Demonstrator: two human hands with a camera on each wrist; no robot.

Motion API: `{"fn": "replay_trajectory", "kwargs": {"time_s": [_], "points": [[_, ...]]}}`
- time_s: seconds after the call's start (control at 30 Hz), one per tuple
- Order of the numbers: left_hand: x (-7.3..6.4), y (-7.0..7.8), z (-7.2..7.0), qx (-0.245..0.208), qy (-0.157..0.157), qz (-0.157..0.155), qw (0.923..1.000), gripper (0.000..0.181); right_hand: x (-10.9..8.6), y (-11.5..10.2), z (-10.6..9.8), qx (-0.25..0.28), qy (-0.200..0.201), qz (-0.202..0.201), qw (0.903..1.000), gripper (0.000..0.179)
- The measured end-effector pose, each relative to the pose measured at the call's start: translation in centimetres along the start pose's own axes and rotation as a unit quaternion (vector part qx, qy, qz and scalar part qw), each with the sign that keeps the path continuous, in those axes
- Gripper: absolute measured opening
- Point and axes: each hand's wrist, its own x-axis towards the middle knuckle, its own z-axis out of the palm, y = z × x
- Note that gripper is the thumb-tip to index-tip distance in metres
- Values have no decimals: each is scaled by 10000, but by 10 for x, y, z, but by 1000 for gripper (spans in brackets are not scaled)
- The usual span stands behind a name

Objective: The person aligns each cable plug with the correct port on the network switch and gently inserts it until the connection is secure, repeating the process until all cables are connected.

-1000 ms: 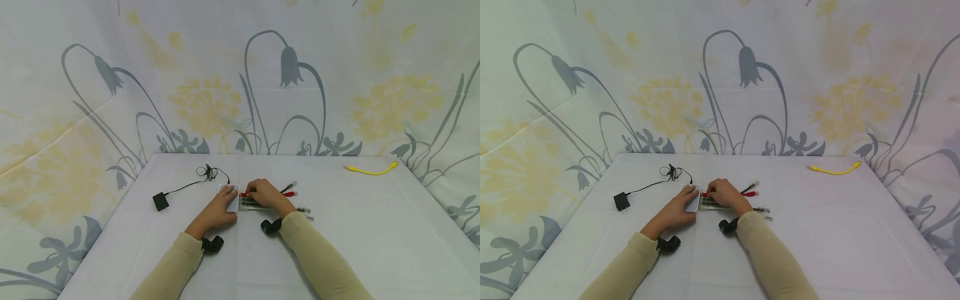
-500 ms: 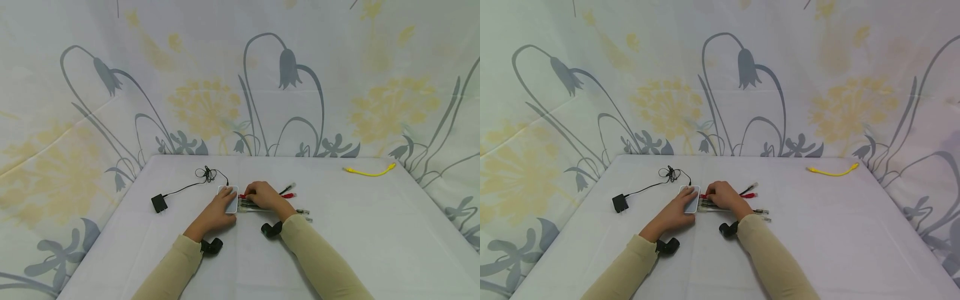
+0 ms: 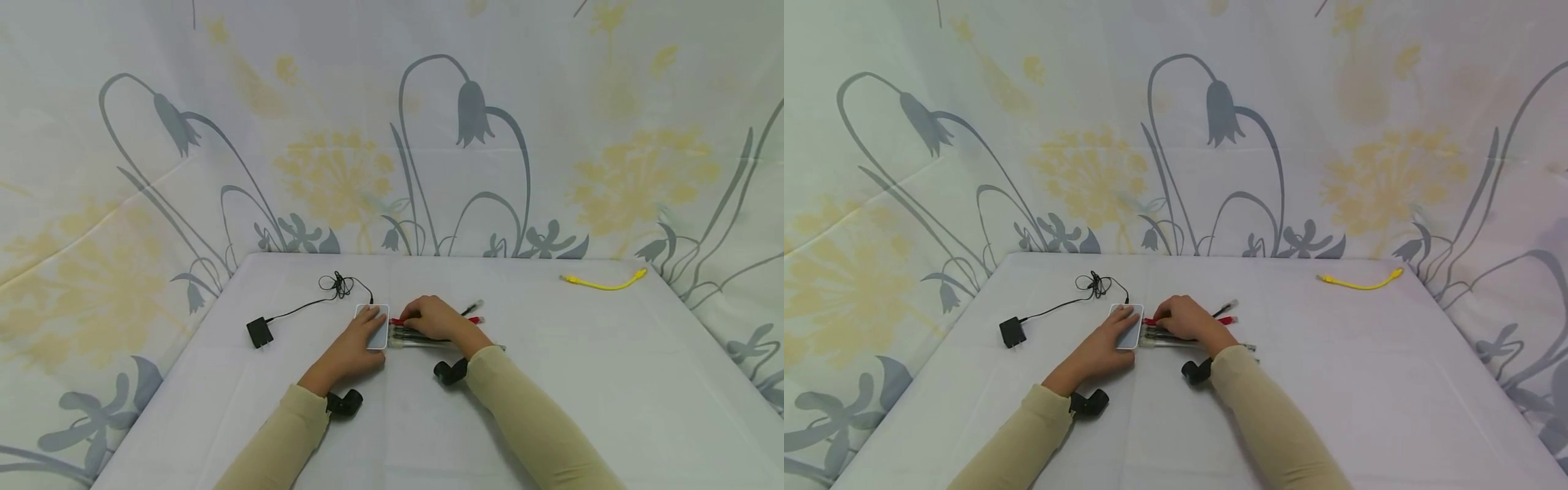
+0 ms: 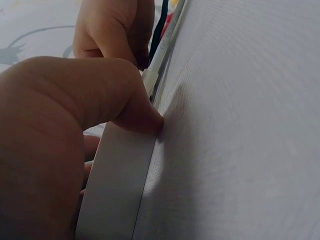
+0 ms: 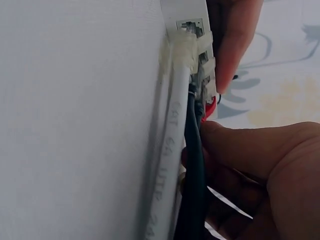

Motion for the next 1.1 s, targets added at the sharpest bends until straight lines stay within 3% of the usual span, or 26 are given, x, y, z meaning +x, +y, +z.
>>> {"fn": "replay_trajectory", "kwargs": {"time_s": [0.2, 0.53, 0.87, 1.1], "points": [[1, 0, 1, -25, 13, -19, 10000, 80, -5, 2, -9, -189, -89, -165, 9996, 22], [1, 3, -1, -42, -8, -38, 10000, 79, -12, 11, -23, -229, 336, -107, 9991, 23], [-1, -2, 2, -9, 26, -22, 10000, 80, -23, 37, -42, -182, 613, -37, 9979, 24], [-1, -2, 3, -76, 50, 10, 10000, 81, -35, 57, -61, -185, 891, 219, 9956, 25]]}}
